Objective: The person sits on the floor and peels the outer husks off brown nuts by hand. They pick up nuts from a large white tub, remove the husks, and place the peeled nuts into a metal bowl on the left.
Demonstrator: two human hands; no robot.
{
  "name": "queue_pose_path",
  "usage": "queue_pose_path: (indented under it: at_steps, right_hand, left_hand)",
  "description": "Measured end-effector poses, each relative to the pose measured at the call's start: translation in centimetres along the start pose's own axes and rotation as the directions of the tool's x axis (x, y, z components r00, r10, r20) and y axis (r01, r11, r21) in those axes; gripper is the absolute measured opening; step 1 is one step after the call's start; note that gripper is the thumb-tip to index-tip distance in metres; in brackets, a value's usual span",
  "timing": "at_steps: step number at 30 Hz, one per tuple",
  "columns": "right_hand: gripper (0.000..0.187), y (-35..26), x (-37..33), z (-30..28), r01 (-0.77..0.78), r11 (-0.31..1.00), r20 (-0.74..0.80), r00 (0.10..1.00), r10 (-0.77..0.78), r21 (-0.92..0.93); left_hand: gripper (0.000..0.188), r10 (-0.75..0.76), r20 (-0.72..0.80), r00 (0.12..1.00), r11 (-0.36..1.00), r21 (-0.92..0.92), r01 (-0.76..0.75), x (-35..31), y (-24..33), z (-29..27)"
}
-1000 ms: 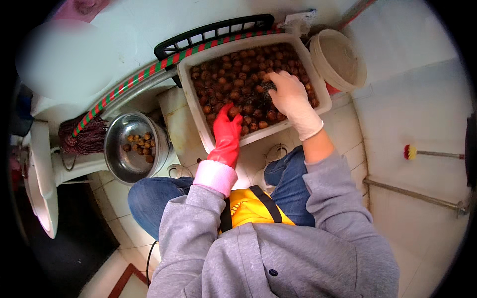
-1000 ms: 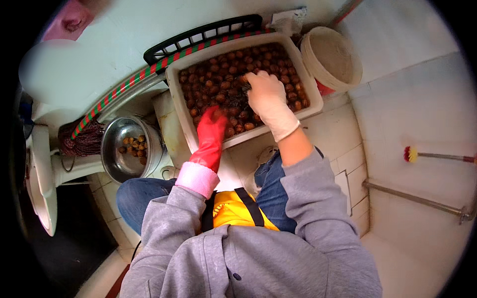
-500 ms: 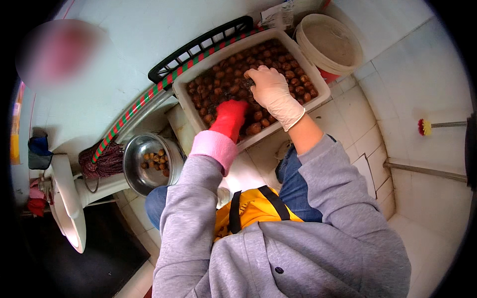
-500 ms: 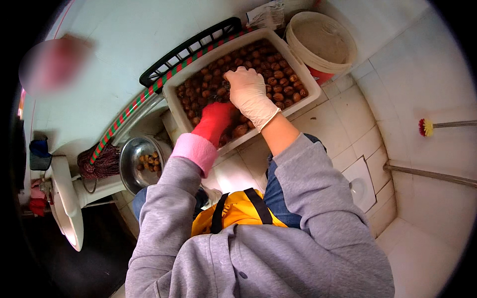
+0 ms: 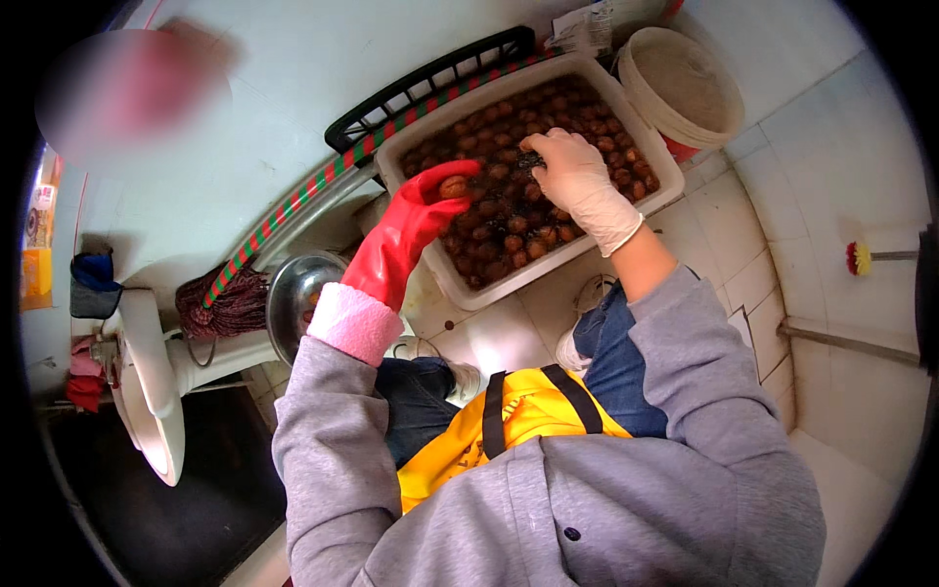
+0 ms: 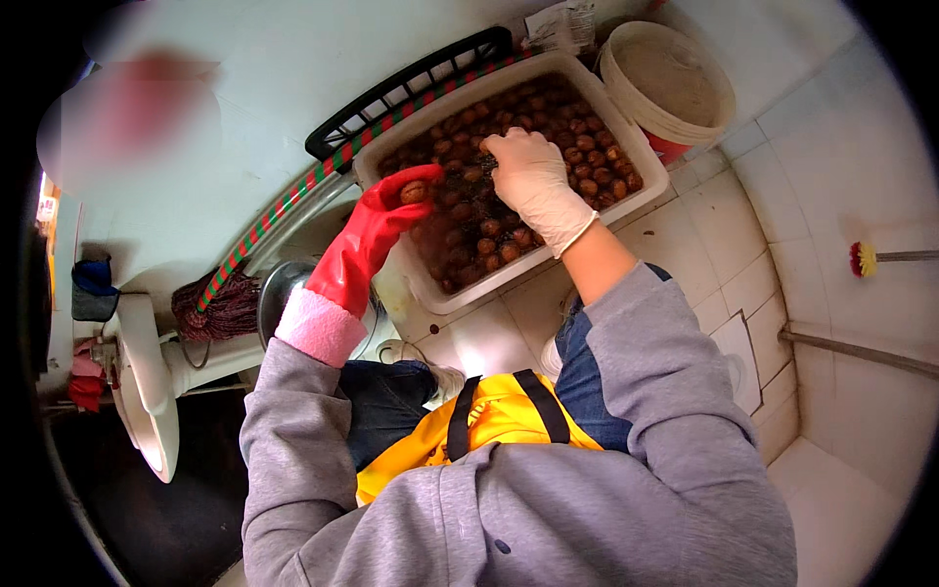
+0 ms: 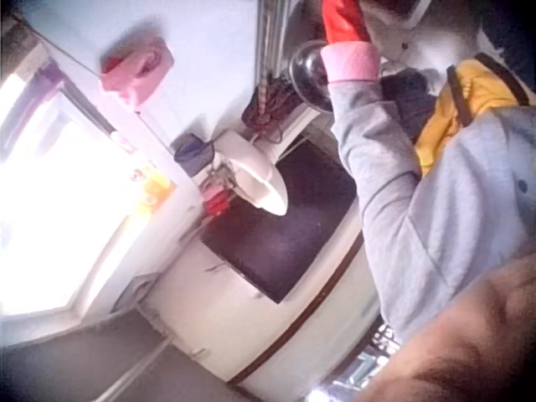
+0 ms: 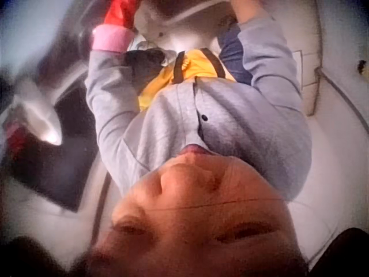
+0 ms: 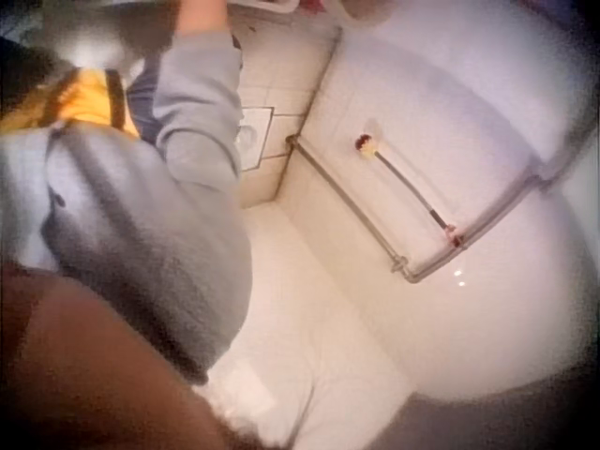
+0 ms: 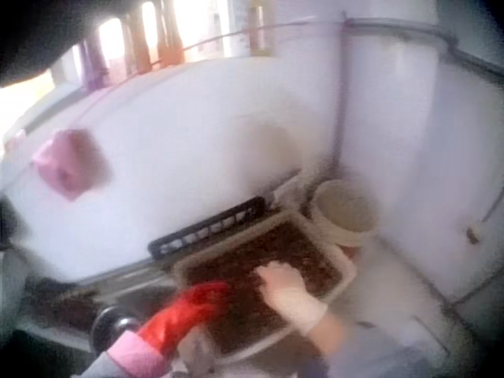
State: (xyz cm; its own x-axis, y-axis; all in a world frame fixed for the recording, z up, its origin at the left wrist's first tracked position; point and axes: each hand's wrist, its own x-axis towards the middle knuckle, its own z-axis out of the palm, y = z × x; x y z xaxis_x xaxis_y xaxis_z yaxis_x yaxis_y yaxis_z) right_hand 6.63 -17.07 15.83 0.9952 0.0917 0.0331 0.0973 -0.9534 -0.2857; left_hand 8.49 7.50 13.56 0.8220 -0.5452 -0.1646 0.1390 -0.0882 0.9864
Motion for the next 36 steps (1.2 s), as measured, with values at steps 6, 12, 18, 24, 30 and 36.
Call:
queue_pose_path:
  at_steps: [6,12,18,24,30,36]
  right_hand:
    - [0.039,0.6,-0.2,0.0,-0.014,1.000,0.068,0.998,0.015,-0.017]
    - [0.038,0.2,0.5,1.5,0.053,0.998,0.067,0.996,-0.051,-0.023]
    - [0.038,0.0,0.5,1.4,0.060,0.998,0.071,0.996,-0.061,0.003]
    - [0.040,0.1,0.6,2.1,0.042,0.997,0.096,0.995,-0.035,-0.068]
    - [0.040,0.4,0.5,1.4,0.031,0.999,0.111,0.993,-0.026,-0.037]
    - [0.043,0.4,0.4,1.3,-0.016,0.998,0.071,0.997,0.012,0.060]
  left_hand:
    - [0.045,-0.030,-0.390,0.920,0.977,0.183,0.110,-2.0,-4.1,-9.2]
    - [0.050,-0.523,-0.586,0.619,0.026,0.714,0.699,-14.2,-12.7,-20.7]
    - [0.051,-0.713,-0.597,0.367,-0.276,0.721,0.636,-22.6,-15.7,-19.3]
    - [0.052,-0.695,-0.588,0.414,-0.240,0.732,0.638,-21.5,-15.9,-18.3]
    - [0.052,-0.409,-0.482,0.775,-0.061,0.862,0.504,-12.4,-10.9,-14.1]
    - [0.034,0.358,-0.006,0.934,0.354,0.926,-0.130,-2.4,-2.5,-2.2]
